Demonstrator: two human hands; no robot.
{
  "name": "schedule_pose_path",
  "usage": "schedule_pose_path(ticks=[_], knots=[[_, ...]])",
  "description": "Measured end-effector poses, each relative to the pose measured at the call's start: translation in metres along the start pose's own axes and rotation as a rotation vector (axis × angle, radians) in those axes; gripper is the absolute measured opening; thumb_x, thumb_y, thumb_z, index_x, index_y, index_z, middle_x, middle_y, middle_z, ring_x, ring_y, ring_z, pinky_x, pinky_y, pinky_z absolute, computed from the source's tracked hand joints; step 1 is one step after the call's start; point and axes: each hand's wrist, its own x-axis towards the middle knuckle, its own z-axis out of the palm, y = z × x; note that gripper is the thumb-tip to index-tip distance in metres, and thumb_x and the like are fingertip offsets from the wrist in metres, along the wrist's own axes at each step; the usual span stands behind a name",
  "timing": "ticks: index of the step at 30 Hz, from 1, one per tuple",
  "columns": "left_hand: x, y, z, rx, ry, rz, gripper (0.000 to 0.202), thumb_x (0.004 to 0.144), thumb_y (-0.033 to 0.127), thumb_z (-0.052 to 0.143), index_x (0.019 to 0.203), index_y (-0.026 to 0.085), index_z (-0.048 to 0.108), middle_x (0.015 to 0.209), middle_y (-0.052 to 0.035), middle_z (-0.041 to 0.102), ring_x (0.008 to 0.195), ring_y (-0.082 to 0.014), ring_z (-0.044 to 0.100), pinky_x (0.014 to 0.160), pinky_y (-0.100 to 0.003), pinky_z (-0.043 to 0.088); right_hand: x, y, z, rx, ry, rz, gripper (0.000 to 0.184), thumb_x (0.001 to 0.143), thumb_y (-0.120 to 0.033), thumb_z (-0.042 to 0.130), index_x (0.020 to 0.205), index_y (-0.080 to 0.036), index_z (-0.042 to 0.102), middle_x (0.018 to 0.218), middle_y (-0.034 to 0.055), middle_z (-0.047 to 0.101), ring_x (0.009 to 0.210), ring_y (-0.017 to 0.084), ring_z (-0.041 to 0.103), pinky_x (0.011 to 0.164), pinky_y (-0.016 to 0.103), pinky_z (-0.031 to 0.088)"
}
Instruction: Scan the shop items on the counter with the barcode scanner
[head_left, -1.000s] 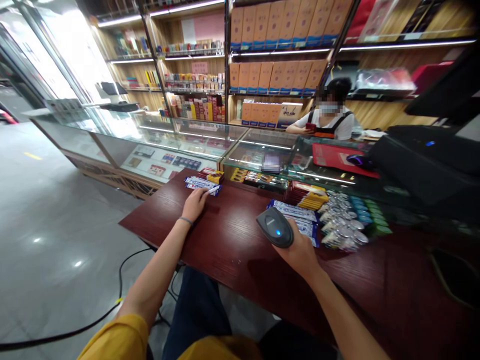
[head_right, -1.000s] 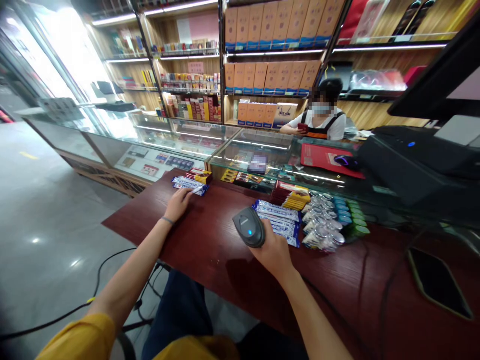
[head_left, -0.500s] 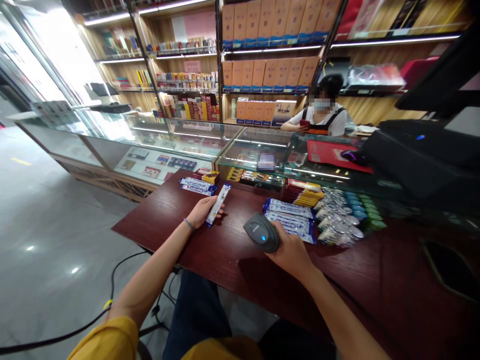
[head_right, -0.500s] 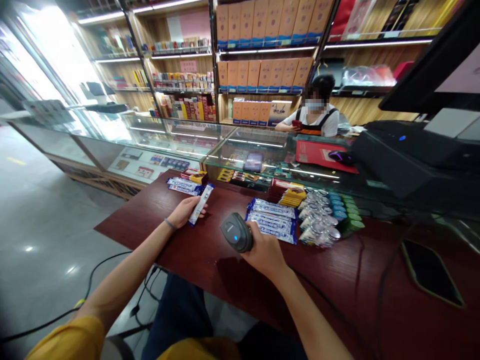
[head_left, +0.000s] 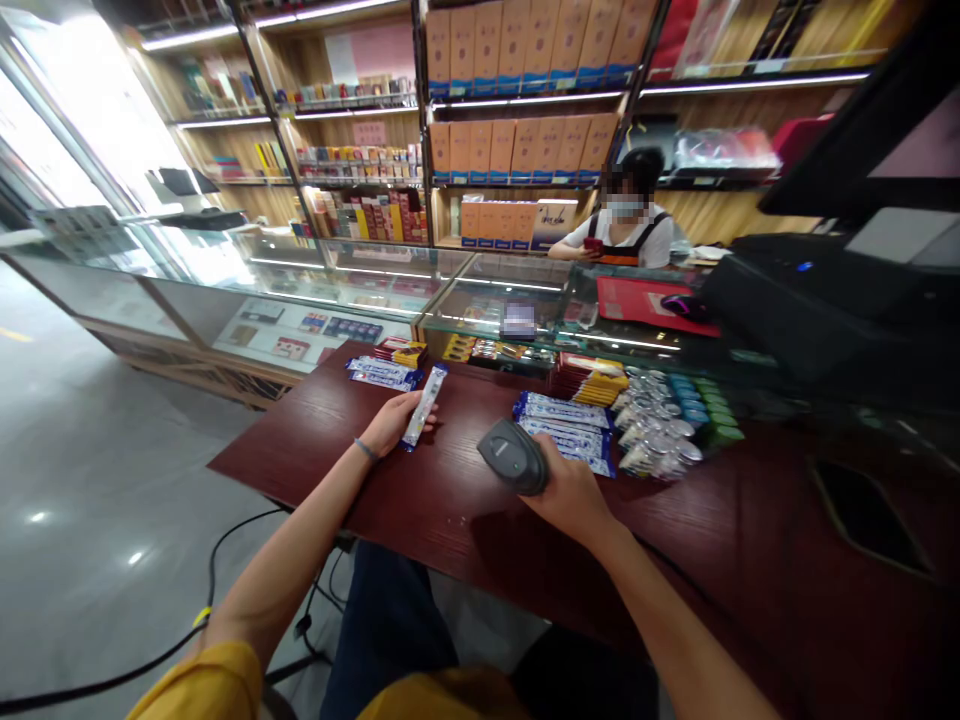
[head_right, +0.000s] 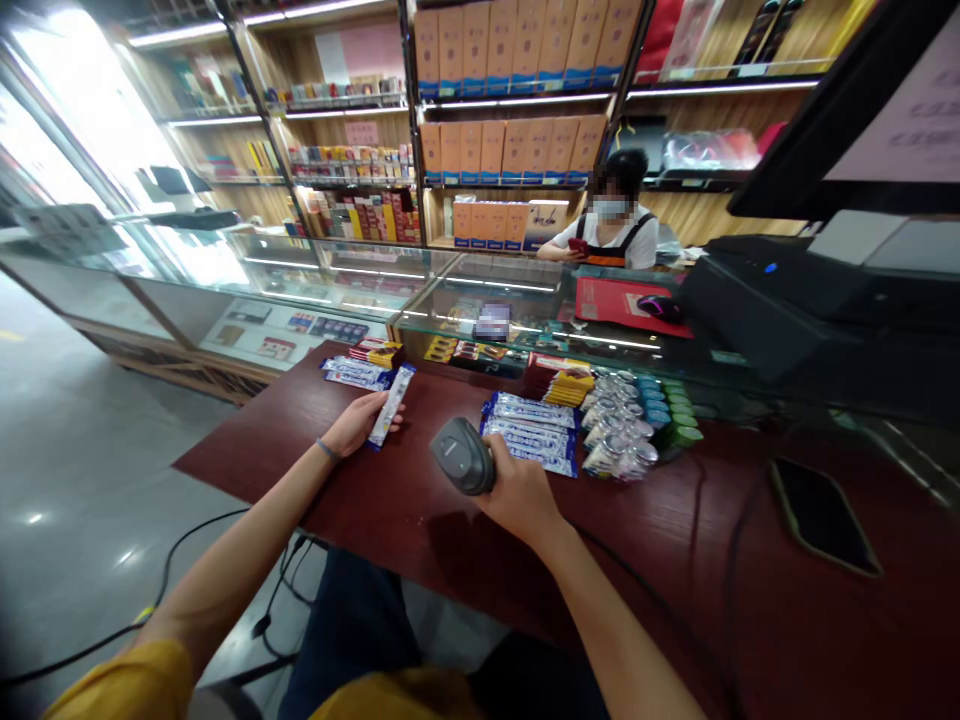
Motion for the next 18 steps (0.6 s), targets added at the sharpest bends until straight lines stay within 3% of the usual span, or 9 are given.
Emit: schedule_pose_path(ticks=[4, 9, 14, 18], knots=[[0.001, 0.001, 0.005, -0.016, -0.058, 0.077, 0.042, 0.084, 0.036, 0.076, 0.118, 0.013, 0.068, 0.110, -0.0119, 0.074, 0.083, -0.0171, 0.073, 0.078, -0.031, 0.062, 0.003, 0.004, -0.010, 0.039, 0.046, 0.133, 0.041, 0.079, -0.040, 0.069, 0.115, -0.025, 0.055, 0.084, 0.0027, 0.075, 0.069, 0.026, 0.073, 0.057, 0.029, 0.042], [0.011, -0.004, 0.031, 0.296, -0.108, 0.211, 0.060, 0.082, 0.050, 0.076, 0.131, 0.018, 0.066, 0.113, -0.0102, 0.074, 0.091, -0.0199, 0.071, 0.082, -0.033, 0.059, 0.006, 0.023, -0.024, 0.195, 0.157, 0.356, 0.045, 0.075, -0.042, 0.071, 0.115, -0.028, 0.055, 0.088, 0.0028, 0.076, 0.086, 0.031, 0.075, 0.065, 0.033, 0.051], [0.019, -0.014, 0.082, 0.703, -0.123, 0.531, 0.045, 0.086, 0.045, 0.070, 0.123, 0.019, 0.070, 0.118, -0.0094, 0.074, 0.107, -0.0248, 0.069, 0.098, -0.039, 0.054, 0.005, 0.053, -0.034, 0.372, 0.364, 0.364, 0.048, 0.075, -0.038, 0.071, 0.119, -0.027, 0.056, 0.098, 0.0054, 0.076, 0.100, 0.030, 0.073, 0.079, 0.039, 0.057], [0.022, -0.028, 0.134, 1.012, -0.207, 0.800, 0.027, 0.093, 0.030, 0.062, 0.117, 0.021, 0.071, 0.116, -0.0084, 0.073, 0.110, -0.0240, 0.067, 0.102, -0.040, 0.051, 0.004, 0.069, -0.046, 0.437, 0.494, 0.419, 0.049, 0.075, -0.040, 0.072, 0.119, -0.024, 0.059, 0.095, 0.0061, 0.075, 0.092, 0.030, 0.073, 0.077, 0.041, 0.058]])
